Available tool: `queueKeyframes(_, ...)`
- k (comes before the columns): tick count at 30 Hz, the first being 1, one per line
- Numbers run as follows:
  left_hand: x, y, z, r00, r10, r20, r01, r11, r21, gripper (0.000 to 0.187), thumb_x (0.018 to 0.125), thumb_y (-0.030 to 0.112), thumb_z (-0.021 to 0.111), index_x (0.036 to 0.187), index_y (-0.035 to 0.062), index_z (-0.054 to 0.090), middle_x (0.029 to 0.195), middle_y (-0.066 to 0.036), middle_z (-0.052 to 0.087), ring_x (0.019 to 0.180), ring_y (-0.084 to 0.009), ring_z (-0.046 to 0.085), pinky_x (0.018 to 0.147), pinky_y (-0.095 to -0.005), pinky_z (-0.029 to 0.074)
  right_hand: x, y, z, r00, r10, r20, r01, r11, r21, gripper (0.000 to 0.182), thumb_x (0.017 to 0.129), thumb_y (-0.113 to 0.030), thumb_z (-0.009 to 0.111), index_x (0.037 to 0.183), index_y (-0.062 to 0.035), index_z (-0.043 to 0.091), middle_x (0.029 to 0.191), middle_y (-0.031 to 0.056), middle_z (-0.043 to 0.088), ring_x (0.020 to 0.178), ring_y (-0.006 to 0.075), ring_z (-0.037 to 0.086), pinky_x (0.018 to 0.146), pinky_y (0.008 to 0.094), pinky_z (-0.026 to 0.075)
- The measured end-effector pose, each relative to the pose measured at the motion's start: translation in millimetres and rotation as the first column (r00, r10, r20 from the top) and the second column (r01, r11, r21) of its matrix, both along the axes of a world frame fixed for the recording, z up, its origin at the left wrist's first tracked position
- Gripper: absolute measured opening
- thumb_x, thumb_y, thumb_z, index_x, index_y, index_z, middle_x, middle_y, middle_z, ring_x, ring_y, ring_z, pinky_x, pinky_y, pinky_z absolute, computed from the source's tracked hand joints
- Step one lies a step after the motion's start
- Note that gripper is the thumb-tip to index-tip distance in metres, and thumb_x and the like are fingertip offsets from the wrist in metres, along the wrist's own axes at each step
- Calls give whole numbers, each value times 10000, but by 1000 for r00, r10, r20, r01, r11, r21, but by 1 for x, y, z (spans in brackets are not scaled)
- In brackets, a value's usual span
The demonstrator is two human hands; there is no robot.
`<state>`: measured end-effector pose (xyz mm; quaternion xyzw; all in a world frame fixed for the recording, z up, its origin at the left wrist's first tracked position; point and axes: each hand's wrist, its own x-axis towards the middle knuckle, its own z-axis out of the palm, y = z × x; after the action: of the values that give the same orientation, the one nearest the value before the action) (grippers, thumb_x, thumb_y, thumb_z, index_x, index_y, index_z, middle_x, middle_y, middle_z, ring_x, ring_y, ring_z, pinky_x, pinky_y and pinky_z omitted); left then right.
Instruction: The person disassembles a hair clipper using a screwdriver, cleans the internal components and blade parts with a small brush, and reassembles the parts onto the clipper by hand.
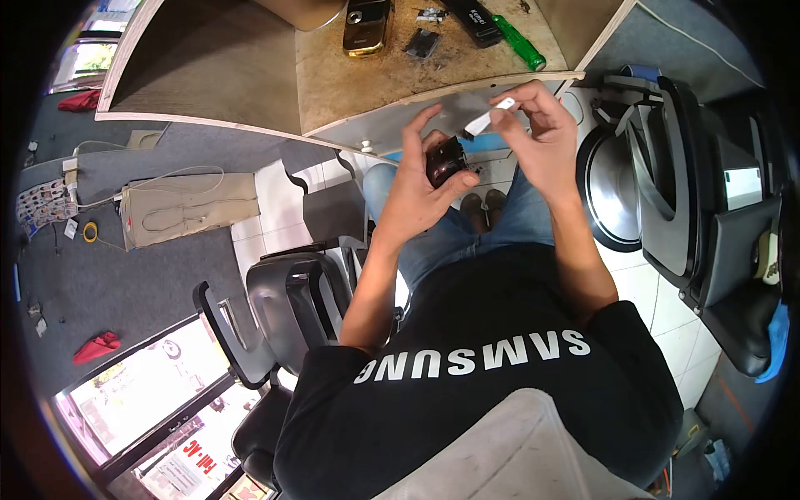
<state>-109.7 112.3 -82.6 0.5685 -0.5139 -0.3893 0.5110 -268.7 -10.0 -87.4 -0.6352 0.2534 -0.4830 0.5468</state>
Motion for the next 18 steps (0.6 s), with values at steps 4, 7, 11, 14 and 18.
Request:
queueKeyframes(4, 3, -1, -2, 999, -17, 30, 17, 999, 27, 1075, 852, 368, 906, 1625, 67, 222, 1009, -66, 562, 872, -128, 525, 818, -252, 453, -3, 4, 10, 996, 69, -49, -70, 997, -26, 143, 914, 21, 752, 1033, 2, 676, 989, 24, 719, 899, 97, 609, 841, 259, 495)
queueKeyframes(7, 2, -1, -2, 997, -16, 70, 14, 999, 30, 1125, 805, 327, 942, 1626, 71, 217, 1010, -80, 602, 869, -154, 568, 827, -277, 480, -1, 2, 6, 998, -28, -48, 26, 999, -37, 131, 894, 5, 749, 1013, -8, 696, 934, 22, 722, 864, 85, 632, 803, 260, 511)
queueKeyframes(11, 1, 1, -3, 979, 13, 202, -16, 1000, 15, 1169, 752, 313, 970, 1619, 82, 221, 1029, -127, 690, 898, -230, 673, 845, -340, 542, 2, 3, 5, 993, -48, 109, 50, 999, -20, 118, 871, -21, 752, 984, -25, 721, 862, 15, 721, 819, 75, 643, 753, 260, 526)
queueKeyframes(14, 1, 1, 3, 970, -7, 244, -5, 999, 51, 1192, 733, 318, 980, 1624, 91, 221, 1059, -151, 706, 943, -268, 700, 864, -364, 551, -4, 3, 17, 992, 4, -124, -20, 991, -133, 122, 877, -6, 750, 994, -22, 718, 900, 8, 726, 851, 74, 622, 775, 256, 519)
queueKeyframes(18, 2, -1, -4, 976, -12, 219, 18, 999, -26, 1237, 695, 297, 998, 1632, 101, 214, 1032, -135, 696, 926, -263, 698, 842, -371, 554, -4, -1, 9, 995, 16, -100, -22, 998, -63, 149, 930, 54, 715, 1067, 13, 676, 1048, 58, 714, 957, 115, 649, 853, 300, 529)
